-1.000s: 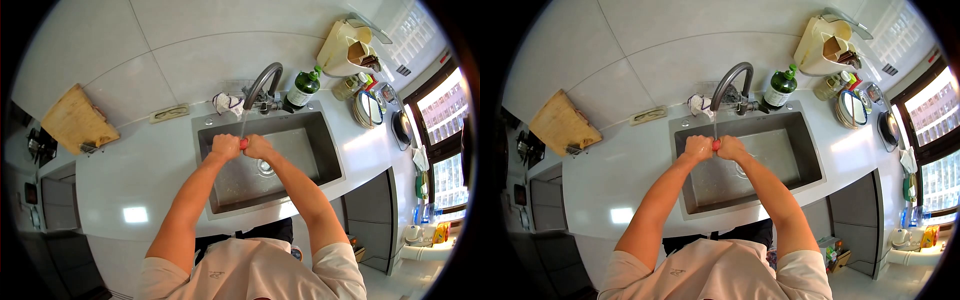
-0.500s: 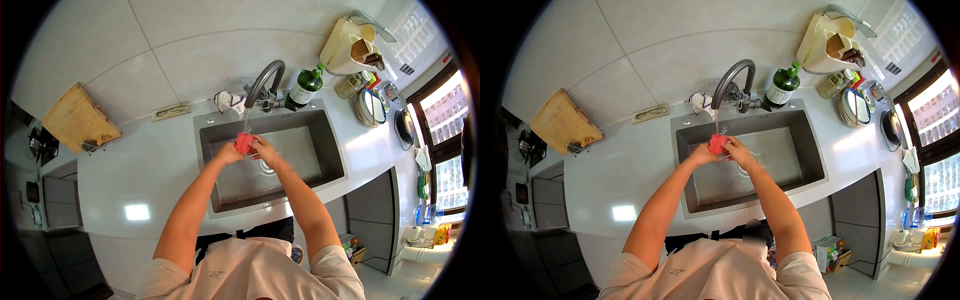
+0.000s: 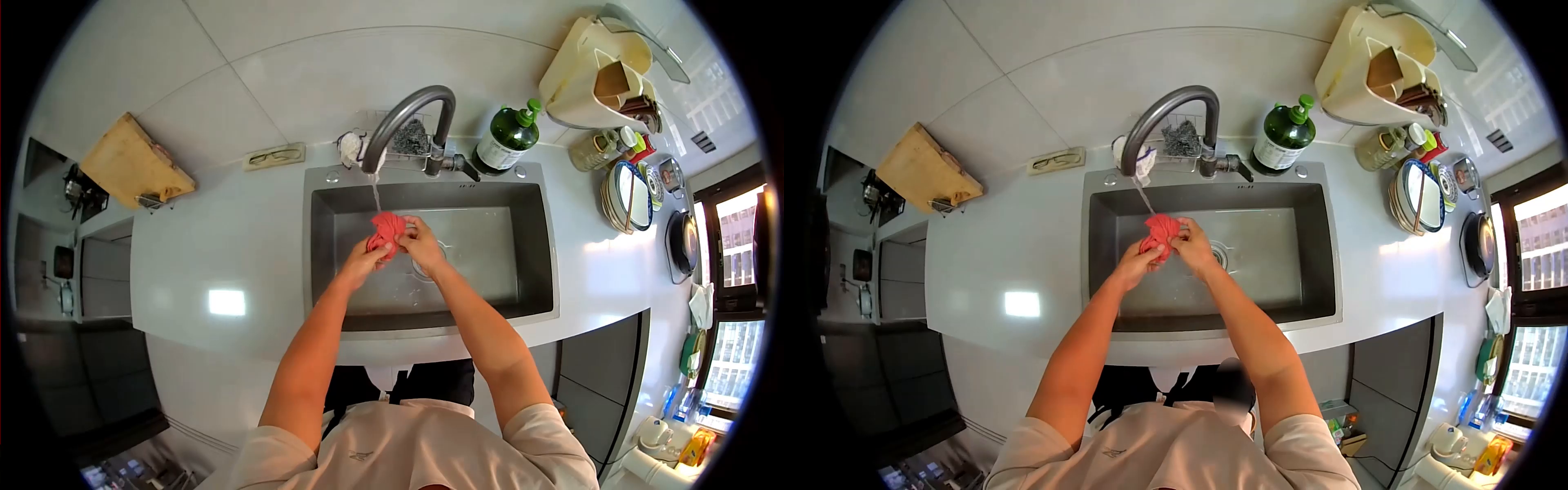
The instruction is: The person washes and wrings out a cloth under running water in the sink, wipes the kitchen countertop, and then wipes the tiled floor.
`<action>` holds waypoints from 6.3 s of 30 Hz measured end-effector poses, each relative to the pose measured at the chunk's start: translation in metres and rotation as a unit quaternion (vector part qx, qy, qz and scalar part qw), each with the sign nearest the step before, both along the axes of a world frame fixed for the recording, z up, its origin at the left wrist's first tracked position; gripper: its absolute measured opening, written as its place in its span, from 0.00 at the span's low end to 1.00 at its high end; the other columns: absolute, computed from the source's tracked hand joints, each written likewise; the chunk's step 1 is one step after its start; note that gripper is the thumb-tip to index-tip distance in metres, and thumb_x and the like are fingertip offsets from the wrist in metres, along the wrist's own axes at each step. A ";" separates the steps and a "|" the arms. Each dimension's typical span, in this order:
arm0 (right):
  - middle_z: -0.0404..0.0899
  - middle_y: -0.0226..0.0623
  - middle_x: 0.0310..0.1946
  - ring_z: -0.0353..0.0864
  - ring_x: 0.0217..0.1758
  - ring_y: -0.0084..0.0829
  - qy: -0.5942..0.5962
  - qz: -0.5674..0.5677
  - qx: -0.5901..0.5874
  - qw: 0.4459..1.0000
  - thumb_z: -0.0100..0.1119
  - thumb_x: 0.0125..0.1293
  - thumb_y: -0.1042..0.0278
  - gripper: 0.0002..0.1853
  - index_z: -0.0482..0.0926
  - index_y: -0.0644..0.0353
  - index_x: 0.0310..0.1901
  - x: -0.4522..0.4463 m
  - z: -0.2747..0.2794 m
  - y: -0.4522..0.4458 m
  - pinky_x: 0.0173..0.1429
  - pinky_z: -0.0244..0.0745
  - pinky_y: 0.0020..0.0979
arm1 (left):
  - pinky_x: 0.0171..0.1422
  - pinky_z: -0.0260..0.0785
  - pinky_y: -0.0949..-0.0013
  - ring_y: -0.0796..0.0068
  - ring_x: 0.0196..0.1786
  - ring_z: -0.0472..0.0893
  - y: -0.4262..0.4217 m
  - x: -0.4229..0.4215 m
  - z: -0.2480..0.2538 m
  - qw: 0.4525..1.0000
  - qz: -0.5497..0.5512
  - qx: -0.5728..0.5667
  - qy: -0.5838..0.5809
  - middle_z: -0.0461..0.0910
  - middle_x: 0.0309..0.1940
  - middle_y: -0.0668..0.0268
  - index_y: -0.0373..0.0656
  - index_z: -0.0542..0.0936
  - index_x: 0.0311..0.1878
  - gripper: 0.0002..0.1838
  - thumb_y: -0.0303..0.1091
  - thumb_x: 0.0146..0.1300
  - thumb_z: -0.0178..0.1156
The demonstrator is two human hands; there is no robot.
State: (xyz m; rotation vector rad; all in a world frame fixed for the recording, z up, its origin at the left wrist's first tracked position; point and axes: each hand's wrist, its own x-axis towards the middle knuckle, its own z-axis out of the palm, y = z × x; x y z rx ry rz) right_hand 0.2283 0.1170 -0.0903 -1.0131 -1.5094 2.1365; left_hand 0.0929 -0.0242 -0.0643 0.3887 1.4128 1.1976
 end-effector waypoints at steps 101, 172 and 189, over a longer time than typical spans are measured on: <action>0.85 0.51 0.58 0.89 0.52 0.42 -0.190 -0.259 0.266 0.909 0.66 0.61 0.71 0.38 0.72 0.59 0.76 0.044 0.106 0.103 0.60 0.82 0.39 | 0.88 0.53 0.62 0.53 0.87 0.56 0.178 0.037 0.063 0.883 -0.121 0.034 0.452 0.53 0.87 0.52 0.37 0.60 0.84 0.42 0.26 0.65 0.58; 0.84 0.29 0.41 0.80 0.46 0.22 0.082 0.258 -0.043 0.962 0.59 0.82 0.62 0.09 0.81 0.60 0.50 -0.221 0.166 -0.272 0.56 0.78 0.31 | 0.53 0.80 0.61 0.71 0.45 0.85 -0.312 -0.142 0.139 0.935 0.236 0.032 0.264 0.87 0.42 0.62 0.36 0.82 0.61 0.20 0.23 0.65 0.65; 0.86 0.30 0.41 0.82 0.42 0.23 0.028 0.106 0.102 0.989 0.65 0.78 0.63 0.11 0.84 0.62 0.49 -0.242 0.231 -0.283 0.50 0.81 0.30 | 0.61 0.77 0.64 0.71 0.57 0.84 -0.365 -0.188 0.204 0.971 0.105 0.059 0.206 0.84 0.57 0.58 0.35 0.79 0.62 0.22 0.34 0.68 0.68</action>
